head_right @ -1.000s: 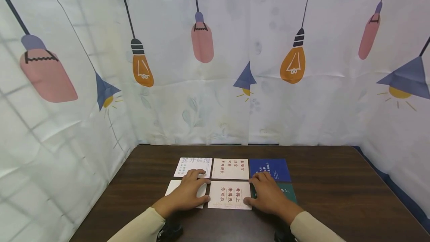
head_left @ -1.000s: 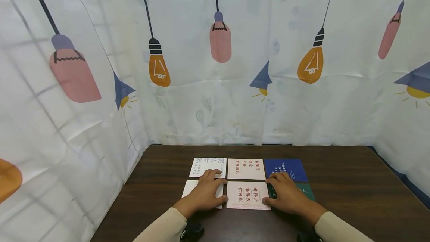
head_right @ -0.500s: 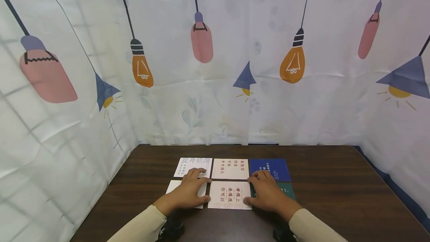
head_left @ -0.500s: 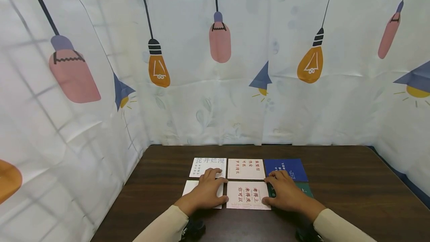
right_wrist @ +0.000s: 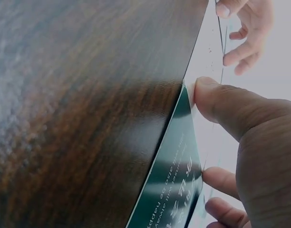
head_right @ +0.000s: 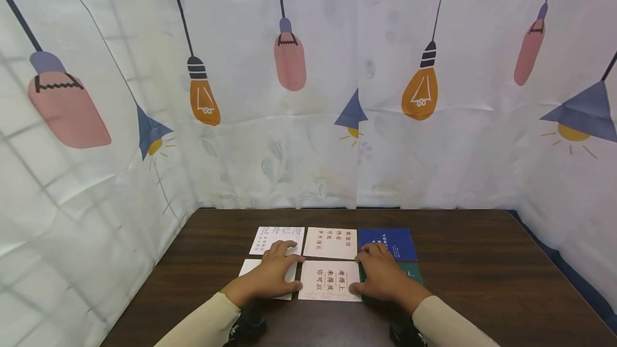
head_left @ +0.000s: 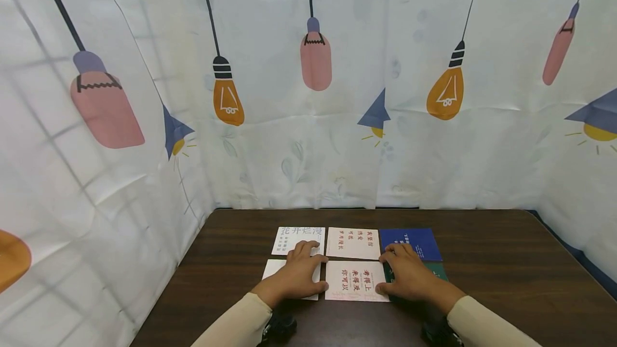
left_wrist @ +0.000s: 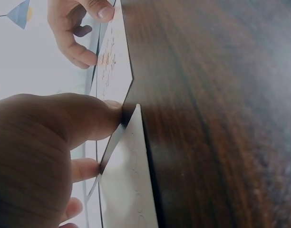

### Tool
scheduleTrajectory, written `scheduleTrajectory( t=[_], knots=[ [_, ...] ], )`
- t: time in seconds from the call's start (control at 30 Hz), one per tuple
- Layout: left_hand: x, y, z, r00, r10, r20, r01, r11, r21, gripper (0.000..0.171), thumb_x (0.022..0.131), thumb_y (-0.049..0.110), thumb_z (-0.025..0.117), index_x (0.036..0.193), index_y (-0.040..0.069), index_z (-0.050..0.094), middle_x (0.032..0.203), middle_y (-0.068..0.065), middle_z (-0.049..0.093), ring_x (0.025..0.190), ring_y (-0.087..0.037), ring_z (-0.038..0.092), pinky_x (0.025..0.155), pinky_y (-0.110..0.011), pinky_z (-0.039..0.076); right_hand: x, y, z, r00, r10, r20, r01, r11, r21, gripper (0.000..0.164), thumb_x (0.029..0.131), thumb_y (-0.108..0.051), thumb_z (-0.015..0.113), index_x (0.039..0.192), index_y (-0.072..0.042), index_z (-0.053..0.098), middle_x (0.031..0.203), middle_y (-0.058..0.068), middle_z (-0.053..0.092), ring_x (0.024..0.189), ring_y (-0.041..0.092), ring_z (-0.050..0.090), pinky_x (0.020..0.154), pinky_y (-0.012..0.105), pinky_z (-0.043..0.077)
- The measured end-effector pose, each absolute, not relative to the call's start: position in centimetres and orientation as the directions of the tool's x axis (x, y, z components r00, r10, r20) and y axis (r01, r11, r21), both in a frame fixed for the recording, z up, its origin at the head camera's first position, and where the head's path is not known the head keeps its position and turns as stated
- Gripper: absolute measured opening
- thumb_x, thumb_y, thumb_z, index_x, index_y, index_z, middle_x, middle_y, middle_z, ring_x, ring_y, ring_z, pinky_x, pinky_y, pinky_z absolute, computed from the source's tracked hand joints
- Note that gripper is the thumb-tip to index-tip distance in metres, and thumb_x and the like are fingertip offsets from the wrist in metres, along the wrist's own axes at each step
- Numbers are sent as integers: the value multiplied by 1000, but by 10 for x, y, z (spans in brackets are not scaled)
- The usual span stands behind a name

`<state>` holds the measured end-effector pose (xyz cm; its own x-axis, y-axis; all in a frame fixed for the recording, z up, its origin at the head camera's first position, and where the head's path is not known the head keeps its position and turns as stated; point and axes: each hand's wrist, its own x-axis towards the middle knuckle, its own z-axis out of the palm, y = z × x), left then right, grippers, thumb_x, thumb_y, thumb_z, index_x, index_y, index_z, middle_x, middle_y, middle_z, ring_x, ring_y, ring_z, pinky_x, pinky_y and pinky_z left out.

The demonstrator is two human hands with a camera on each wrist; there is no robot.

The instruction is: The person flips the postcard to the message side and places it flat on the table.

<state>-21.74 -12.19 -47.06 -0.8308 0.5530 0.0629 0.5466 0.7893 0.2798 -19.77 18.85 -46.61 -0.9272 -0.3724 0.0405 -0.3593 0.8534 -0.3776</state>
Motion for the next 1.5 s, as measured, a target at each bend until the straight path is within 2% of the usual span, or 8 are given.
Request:
scheduleTrajectory(
  t=[0.27, 0.6, 0.93, 1.23, 1.5],
  knots=[
    [-217, -121, -467, -831, 554, 47, 541, 786, 297, 49, 86, 42, 78, 128, 18, 68, 152, -15, 39, 139, -35, 30, 103, -58, 32, -198, 191, -466, -932, -361, 42, -347, 851, -394, 64, 72, -55, 89, 116, -14, 68, 138, 17, 51, 133, 45, 39, 107, 67, 31],
    [-216, -120, -466, -821, 567, 64, 556, 768, 318, 48, 85, 38, 79, 126, 15, 68, 151, -17, 40, 138, -38, 31, 102, -62, 31, -199, 191, -467, -942, -334, 45, -328, 876, -353, 69, 69, -62, 88, 116, -14, 69, 138, 17, 52, 134, 45, 38, 106, 68, 31],
    [-217, -120, -465, -826, 561, 50, 545, 774, 322, 47, 84, 39, 80, 123, 15, 69, 151, -17, 39, 139, -38, 30, 103, -62, 31, -201, 189, -465, -934, -356, 28, -340, 860, -381, 58, 70, -56, 90, 108, -17, 68, 137, 18, 51, 130, 45, 39, 104, 65, 35],
    [-219, -118, -465, -831, 556, 26, 533, 781, 326, 46, 84, 41, 80, 121, 17, 68, 152, -16, 38, 140, -37, 29, 103, -60, 31, -203, 189, -463, -934, -356, 23, -335, 852, -402, 63, 68, -53, 92, 108, -13, 66, 137, 23, 51, 133, 50, 37, 107, 69, 29],
    [-219, -118, -463, -839, 543, 25, 520, 788, 328, 46, 83, 40, 81, 120, 16, 69, 152, -16, 39, 140, -36, 29, 103, -58, 31, -205, 189, -466, -933, -359, 20, -336, 849, -408, 56, 69, -51, 92, 104, -17, 66, 138, 22, 51, 132, 49, 38, 107, 67, 29]
  ],
)
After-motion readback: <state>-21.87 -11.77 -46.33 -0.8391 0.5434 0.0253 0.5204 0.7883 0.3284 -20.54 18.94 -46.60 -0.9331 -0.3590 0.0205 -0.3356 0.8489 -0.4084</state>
